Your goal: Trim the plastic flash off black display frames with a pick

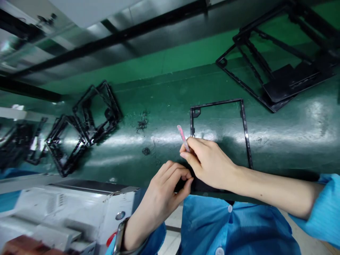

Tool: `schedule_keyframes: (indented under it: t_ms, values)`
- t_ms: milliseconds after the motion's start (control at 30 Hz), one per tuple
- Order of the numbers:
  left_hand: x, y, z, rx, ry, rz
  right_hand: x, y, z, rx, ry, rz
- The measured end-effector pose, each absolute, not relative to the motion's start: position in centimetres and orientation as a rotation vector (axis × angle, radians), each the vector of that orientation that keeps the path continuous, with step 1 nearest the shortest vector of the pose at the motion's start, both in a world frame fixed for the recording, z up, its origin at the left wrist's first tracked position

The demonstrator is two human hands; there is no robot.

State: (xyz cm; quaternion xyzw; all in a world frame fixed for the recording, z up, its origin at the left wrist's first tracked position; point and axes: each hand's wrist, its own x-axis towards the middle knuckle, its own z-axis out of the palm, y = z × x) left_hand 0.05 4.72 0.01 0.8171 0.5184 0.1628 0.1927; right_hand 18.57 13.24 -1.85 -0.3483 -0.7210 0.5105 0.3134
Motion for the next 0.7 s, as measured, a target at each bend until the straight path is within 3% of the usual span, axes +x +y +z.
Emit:
schedule_keyframes:
  t_ms: [467, 700]
  values:
    - [-1.4, 3.2, -0.8, 2.085, 1.509, 0.724, 18.6, 13.3, -1.9, -0.921, -1.920, 1.296]
    - [-1.1, 4.5, -0.6, 2.185, 1.365, 0.659, 18.6, 13.3, -2.2, -0.914, -1.915, 1.265]
